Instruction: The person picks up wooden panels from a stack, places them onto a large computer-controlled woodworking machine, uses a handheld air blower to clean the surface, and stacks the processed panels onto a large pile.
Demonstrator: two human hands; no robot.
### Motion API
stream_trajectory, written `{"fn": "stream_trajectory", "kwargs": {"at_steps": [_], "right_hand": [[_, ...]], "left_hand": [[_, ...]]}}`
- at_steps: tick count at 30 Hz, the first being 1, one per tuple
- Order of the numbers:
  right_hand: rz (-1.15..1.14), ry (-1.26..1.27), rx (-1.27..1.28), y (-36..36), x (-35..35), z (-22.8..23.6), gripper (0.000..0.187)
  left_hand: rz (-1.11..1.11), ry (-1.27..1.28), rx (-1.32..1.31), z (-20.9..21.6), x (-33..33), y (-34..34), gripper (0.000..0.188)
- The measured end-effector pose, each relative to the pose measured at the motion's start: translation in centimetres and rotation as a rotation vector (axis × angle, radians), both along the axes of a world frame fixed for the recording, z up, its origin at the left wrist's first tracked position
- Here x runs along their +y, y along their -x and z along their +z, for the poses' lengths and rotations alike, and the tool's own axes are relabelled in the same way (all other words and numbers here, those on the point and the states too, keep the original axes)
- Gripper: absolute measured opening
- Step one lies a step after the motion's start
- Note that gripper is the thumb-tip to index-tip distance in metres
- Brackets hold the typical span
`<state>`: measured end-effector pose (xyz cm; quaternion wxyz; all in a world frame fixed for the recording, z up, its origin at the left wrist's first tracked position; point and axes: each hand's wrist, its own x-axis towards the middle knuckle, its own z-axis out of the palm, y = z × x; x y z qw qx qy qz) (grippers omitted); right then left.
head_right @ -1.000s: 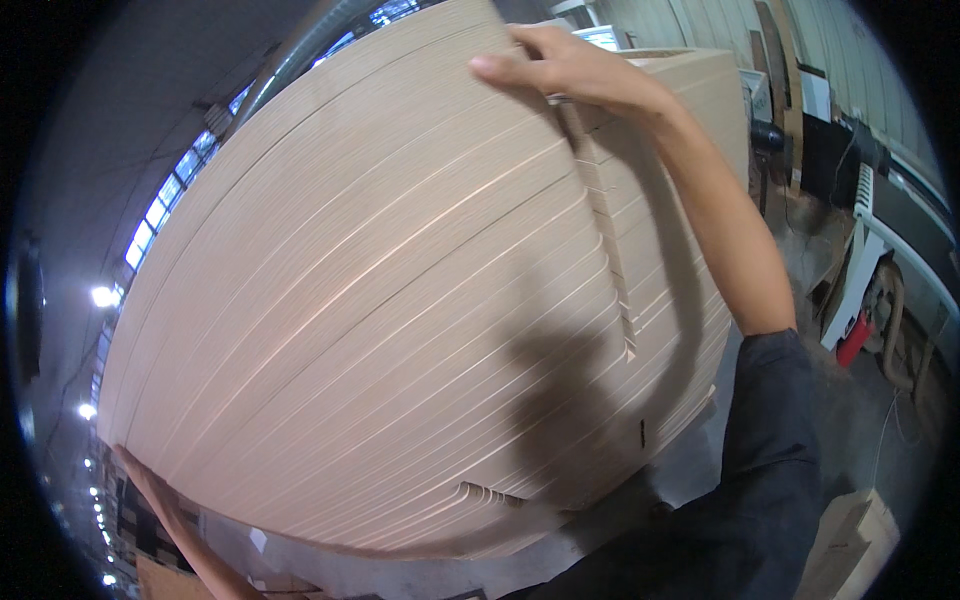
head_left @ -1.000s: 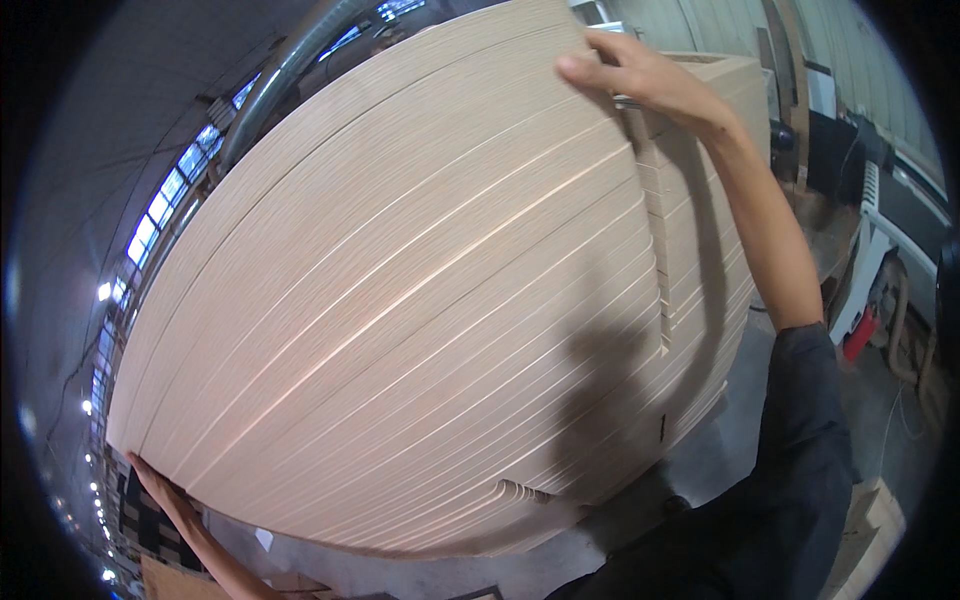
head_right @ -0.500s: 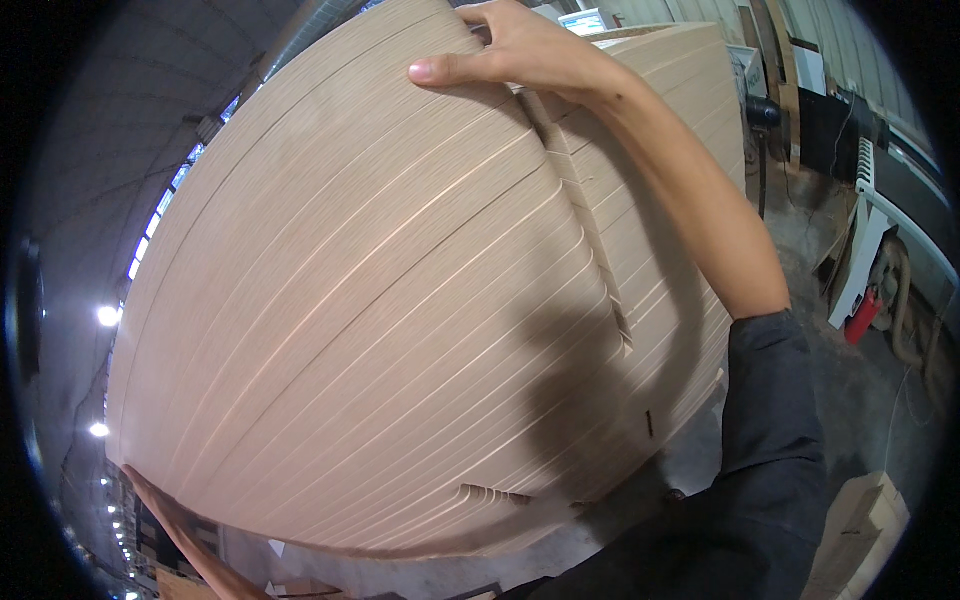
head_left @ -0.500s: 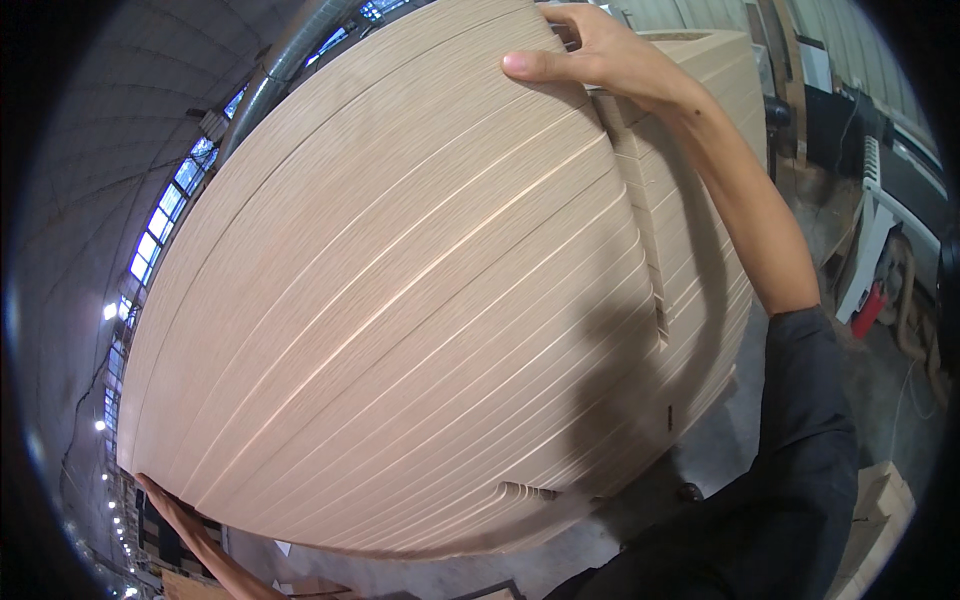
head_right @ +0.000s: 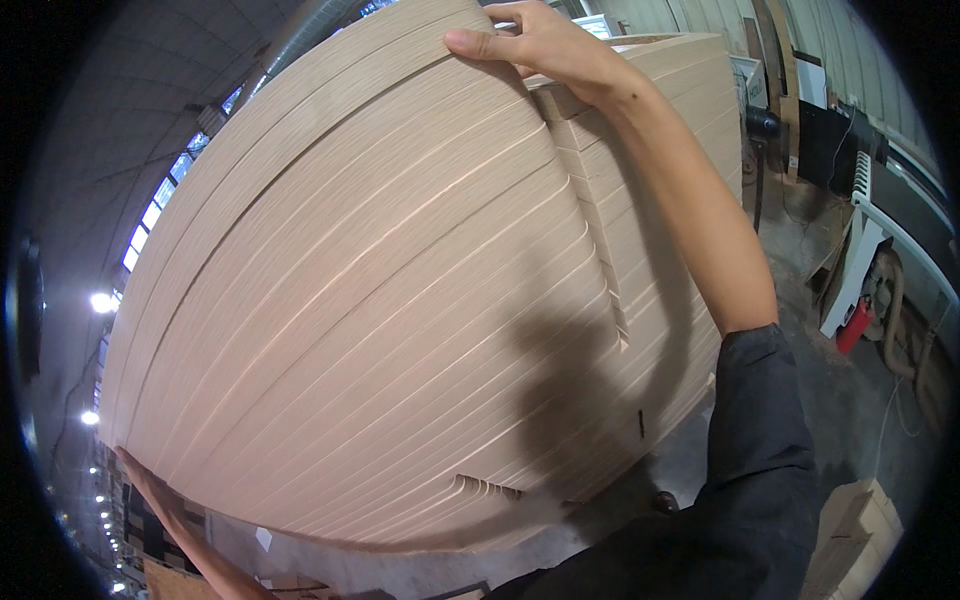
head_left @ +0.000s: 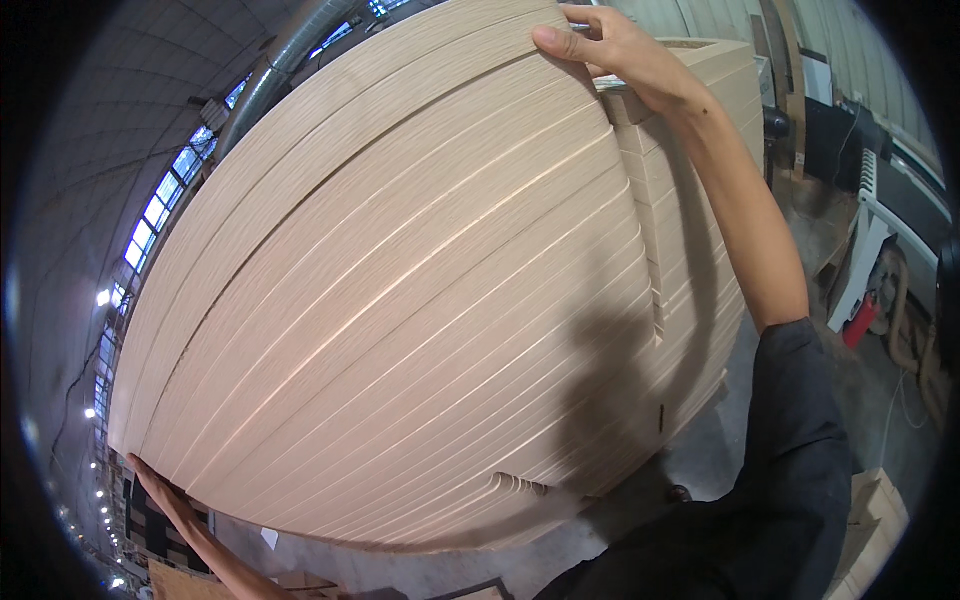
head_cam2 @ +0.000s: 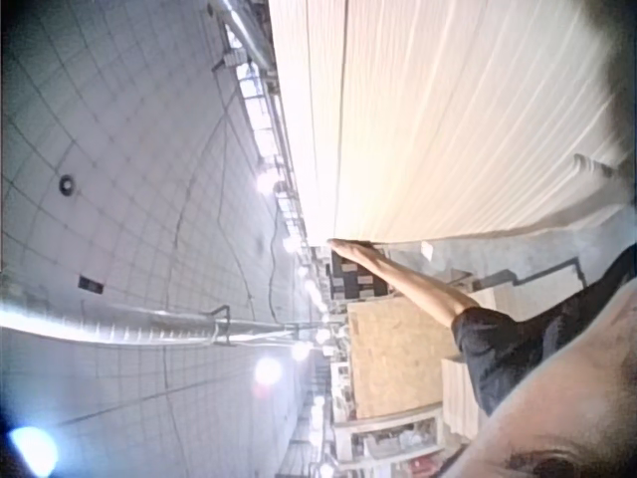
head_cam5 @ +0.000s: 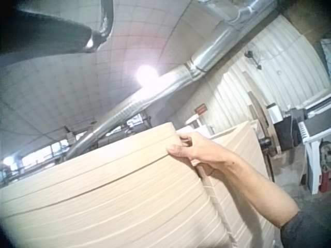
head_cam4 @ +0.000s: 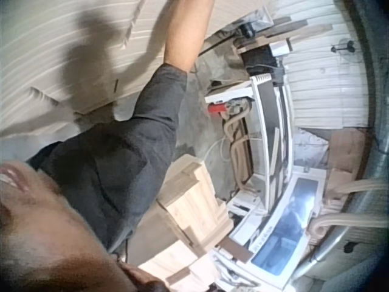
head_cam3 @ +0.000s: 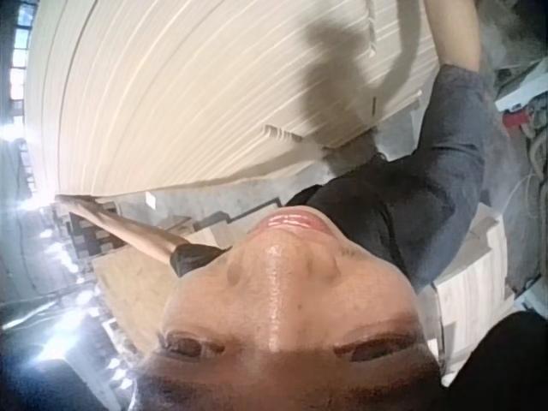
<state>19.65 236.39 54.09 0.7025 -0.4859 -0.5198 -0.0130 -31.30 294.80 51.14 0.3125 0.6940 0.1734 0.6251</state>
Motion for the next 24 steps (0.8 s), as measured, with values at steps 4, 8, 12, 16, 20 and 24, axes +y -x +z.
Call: {"fn": "stream_trajectory", "kwargs": {"at_steps": [4,8,12,16,20,24], "right_hand": [[-0.279,0.105,-0.128,-1.1,-0.1,-0.1,0.074],[-0.658,0.174,-0.354,-2.2,0.0,0.0,0.095],[-0.662,0.164,-0.357,-2.2,-0.2,-0.1,0.091],[-0.713,0.179,-0.391,-1.7,-0.2,-0.3,0.084],[-0.621,0.160,-0.323,-1.5,0.0,-0.3,0.090],[-0.596,0.147,-0.377,-1.8,-0.2,-0.3,0.085]], "left_hand": [[-0.030,0.081,-0.096,0.1,1.2,-0.3,0.092],[-0.040,0.065,-0.110,0.2,2.6,0.3,0.089],[-0.101,-0.011,-0.095,-0.2,4.4,1.0,0.087],[-0.108,0.021,-0.148,-0.5,7.0,1.0,0.082],[-0.154,0.060,-0.187,-1.0,7.7,0.7,0.076],[-0.162,0.006,-0.184,-3.4,5.9,0.4,0.071]]}}
